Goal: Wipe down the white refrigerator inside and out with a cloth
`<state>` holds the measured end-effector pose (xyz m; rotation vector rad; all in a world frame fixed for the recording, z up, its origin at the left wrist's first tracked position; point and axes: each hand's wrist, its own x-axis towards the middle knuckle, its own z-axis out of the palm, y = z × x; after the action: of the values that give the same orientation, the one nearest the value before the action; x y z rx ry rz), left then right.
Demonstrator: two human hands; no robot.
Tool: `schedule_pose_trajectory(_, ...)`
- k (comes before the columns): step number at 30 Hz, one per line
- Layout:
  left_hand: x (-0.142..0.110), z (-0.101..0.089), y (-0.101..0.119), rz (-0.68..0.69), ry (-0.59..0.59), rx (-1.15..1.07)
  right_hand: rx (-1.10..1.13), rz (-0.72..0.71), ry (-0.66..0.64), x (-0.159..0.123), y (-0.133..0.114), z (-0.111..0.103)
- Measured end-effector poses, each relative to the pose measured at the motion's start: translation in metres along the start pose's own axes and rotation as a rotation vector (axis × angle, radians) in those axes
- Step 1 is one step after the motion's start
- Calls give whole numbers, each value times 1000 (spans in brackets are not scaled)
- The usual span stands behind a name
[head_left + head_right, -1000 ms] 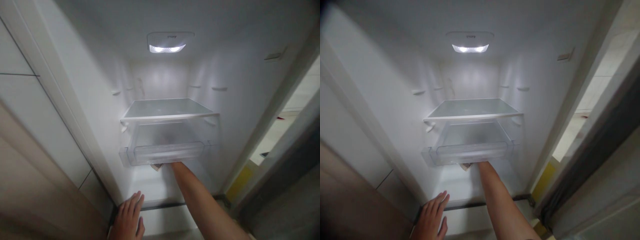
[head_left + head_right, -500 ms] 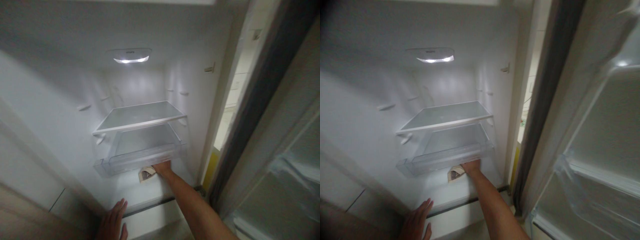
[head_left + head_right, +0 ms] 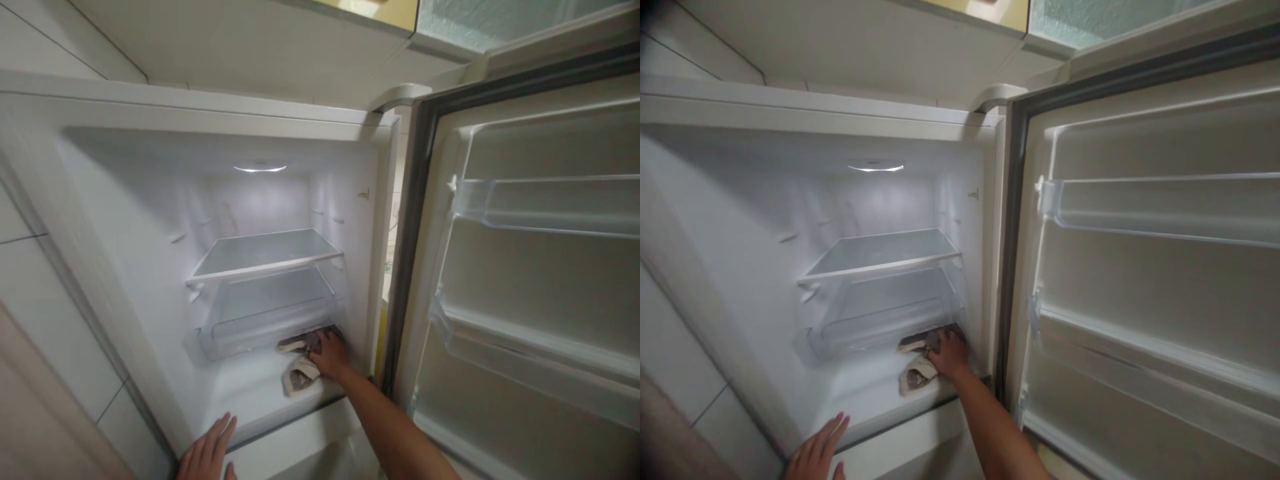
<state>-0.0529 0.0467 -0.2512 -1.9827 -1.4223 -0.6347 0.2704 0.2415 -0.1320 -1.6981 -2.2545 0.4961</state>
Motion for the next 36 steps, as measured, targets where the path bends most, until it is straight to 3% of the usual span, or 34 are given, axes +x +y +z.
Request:
schedule_pose_trajectory(3,3,-1,2,-8,-1,-2,-15,41,59,-3,-28,19)
schedule_pose_trajectory(6,2,-5,4,-41,-55,-9,-21,-162,-13,-17,-77,49)
schedule_pose_trajectory(8,0,-7,6,-46,-60,-27,-18,-313,-94,-26,-95,60)
schedule_pose_trajectory(10,0,-9,11,-67,-64,-46,-17,-375,-144,-30,-90,55)
schedule_pose_trajectory(13,19,-19,23,-204,-116,-36,-30,-242,-92,-29,-50,27)
schedule_pose_trajectory(16,77,-45,37,-249,-136,-41,-48,-12,27,-31,-7,3)
schedule_pose_trajectory(20,197,-96,42,-243,11,61,-47,57,86,-50,10,0)
schedule_pose_trajectory(21,226,-106,41,-263,-28,92,-44,50,89,-55,8,1)
schedule_pose_trajectory(23,272,-120,37,-250,-283,93,-36,39,86,-66,1,0)
schedule_pose_trajectory(25,298,-126,32,-233,-431,76,-22,39,70,-77,-4,-5)
schedule_pose_trajectory(27,306,-131,32,-223,-509,63,-4,28,41,-89,-5,-11)
schedule_pose_trajectory(30,294,-148,44,-210,-552,54,137,-13,54,-117,7,-9)
schedule_pose_trajectory(36,245,-197,89,-168,-489,34,726,-67,192,-216,65,34)
